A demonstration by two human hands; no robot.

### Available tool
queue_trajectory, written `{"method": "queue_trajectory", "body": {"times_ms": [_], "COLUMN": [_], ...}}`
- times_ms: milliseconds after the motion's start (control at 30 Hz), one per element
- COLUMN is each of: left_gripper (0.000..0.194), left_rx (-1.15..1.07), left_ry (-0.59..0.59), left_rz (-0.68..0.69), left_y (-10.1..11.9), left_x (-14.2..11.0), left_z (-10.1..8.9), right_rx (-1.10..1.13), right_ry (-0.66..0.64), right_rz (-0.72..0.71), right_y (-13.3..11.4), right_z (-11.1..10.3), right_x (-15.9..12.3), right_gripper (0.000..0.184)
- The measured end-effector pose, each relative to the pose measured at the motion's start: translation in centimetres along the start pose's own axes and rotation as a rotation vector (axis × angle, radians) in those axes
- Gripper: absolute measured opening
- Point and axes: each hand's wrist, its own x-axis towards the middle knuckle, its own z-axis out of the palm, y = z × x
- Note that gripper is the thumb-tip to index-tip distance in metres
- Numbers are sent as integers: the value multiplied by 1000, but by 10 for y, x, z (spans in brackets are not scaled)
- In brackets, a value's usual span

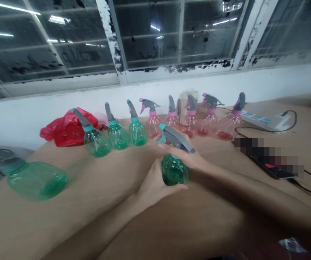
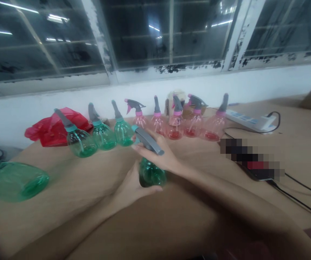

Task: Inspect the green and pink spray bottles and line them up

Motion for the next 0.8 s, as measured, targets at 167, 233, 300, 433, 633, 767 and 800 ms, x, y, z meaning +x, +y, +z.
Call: {"method": "queue_trajectory", "body": {"times_ms": [167,233,300,433,633,767,800], "left_gripper": [78,79,82,81,84,81,81], "left_rx": [-4,7,15,1,-16,-29,-26], "left_ry": [6,10,15,4,4,-1,2], "left_rz": [20,3,-2,-8,28,37,29], "left_y": [-1,-1,-1,-1,1,2,2], "left_x": [-1,-1,-1,-1,-1,-1,-1], "left_z": [1,1,1,1,0,0,0], "right_rx": [-4,-1,3,-9,16,-68,-92], "right_ry": [-3,-1,-3,-3,40,68,67], "right_rz": [19,9,1,1,21,111,128], "right_y": [-1,-1,-1,-3,-3,-3,-3], "right_z": [0,0,-1,-1,1,2,1], "right_x": [0,0,0,0,-2,-4,-4], "right_gripper": [20,20,19,19,20,22,22]}}
